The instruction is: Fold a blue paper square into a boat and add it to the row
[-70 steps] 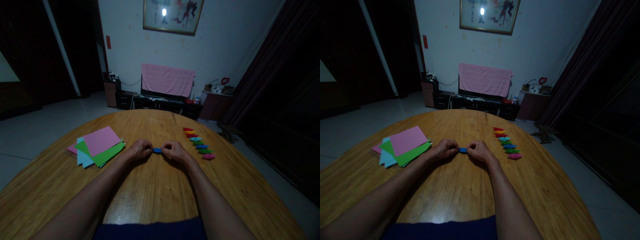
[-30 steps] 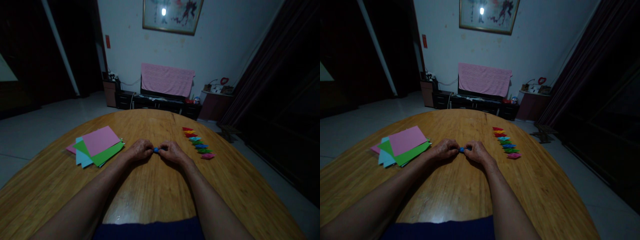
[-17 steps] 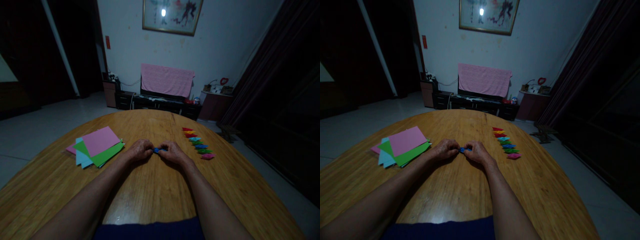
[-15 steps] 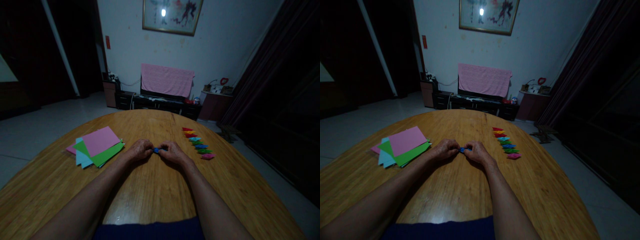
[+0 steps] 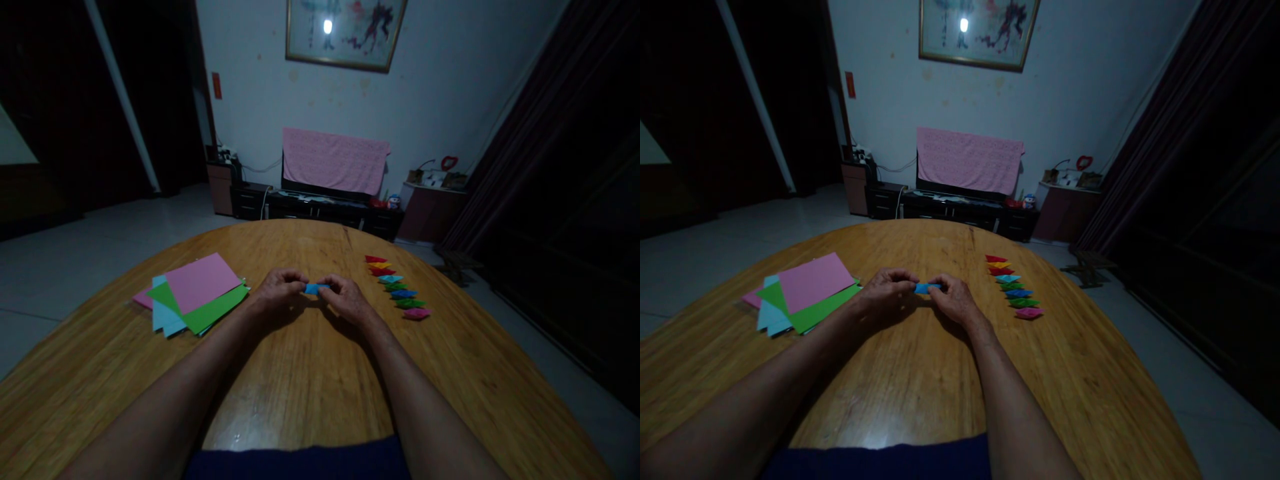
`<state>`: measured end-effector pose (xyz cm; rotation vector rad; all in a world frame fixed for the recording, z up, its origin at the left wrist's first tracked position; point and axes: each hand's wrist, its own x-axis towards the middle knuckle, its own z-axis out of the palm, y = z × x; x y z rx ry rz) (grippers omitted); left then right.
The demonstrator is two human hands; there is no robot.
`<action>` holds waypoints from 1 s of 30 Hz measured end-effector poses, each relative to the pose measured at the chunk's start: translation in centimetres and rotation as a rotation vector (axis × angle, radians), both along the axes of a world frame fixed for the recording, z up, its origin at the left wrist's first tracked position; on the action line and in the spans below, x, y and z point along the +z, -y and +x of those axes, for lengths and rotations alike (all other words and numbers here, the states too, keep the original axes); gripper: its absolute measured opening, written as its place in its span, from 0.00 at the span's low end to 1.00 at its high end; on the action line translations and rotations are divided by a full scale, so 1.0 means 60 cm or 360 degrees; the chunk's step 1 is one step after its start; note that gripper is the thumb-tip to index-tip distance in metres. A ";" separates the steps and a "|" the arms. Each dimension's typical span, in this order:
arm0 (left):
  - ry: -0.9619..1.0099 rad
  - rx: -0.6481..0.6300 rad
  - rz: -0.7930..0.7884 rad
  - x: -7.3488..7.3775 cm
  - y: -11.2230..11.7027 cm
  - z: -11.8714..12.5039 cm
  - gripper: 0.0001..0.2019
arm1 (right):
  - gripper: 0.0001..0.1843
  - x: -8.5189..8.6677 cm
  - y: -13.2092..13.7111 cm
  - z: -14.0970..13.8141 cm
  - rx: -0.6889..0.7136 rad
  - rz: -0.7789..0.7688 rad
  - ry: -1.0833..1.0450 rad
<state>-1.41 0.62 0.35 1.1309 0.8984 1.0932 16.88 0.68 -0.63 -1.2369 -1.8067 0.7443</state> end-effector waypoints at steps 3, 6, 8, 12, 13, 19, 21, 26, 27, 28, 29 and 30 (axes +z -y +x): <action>-0.0175 0.0115 -0.0071 0.024 -0.004 -0.006 0.07 | 0.10 0.005 0.003 -0.006 -0.0018 0.0146 -0.0012; -0.0298 0.0133 -0.0088 0.038 -0.010 -0.013 0.07 | 0.13 0.012 0.009 -0.012 0.0026 0.0442 0.0095; -0.0319 0.0125 -0.0078 0.040 -0.013 -0.016 0.06 | 0.11 0.015 0.011 -0.014 0.0093 0.0556 0.0169; -0.0310 0.0126 -0.0093 0.038 -0.016 -0.017 0.06 | 0.06 0.011 0.014 -0.017 0.0109 0.0512 0.0270; -0.0295 0.0131 -0.0098 0.038 -0.016 -0.016 0.06 | 0.06 0.009 0.015 -0.019 0.0096 0.0495 0.0289; -0.0144 0.0085 -0.0093 0.026 -0.027 -0.021 0.07 | 0.05 0.006 0.019 -0.026 0.0090 0.0438 0.0277; -0.0107 0.0066 -0.0078 0.018 -0.034 -0.023 0.07 | 0.05 0.004 0.019 -0.027 0.0093 0.0442 0.0263; 0.0093 -0.0025 -0.0061 0.005 -0.034 -0.021 0.14 | 0.06 -0.009 0.010 -0.030 0.0062 0.0263 -0.0061; 0.0146 -0.0032 -0.0078 0.005 -0.029 -0.018 0.18 | 0.07 -0.011 0.009 -0.032 0.0061 0.0181 -0.0185; 0.0195 -0.0035 -0.0101 0.005 -0.023 -0.014 0.20 | 0.07 -0.011 0.009 -0.034 0.0065 0.0100 -0.0307; 0.0251 -0.0038 -0.0126 0.006 -0.016 -0.010 0.21 | 0.08 -0.011 0.010 -0.036 0.0072 0.0028 -0.0412; 0.0309 -0.0059 -0.0143 0.007 -0.010 -0.006 0.21 | 0.09 -0.011 0.011 -0.039 0.0076 -0.0031 -0.0494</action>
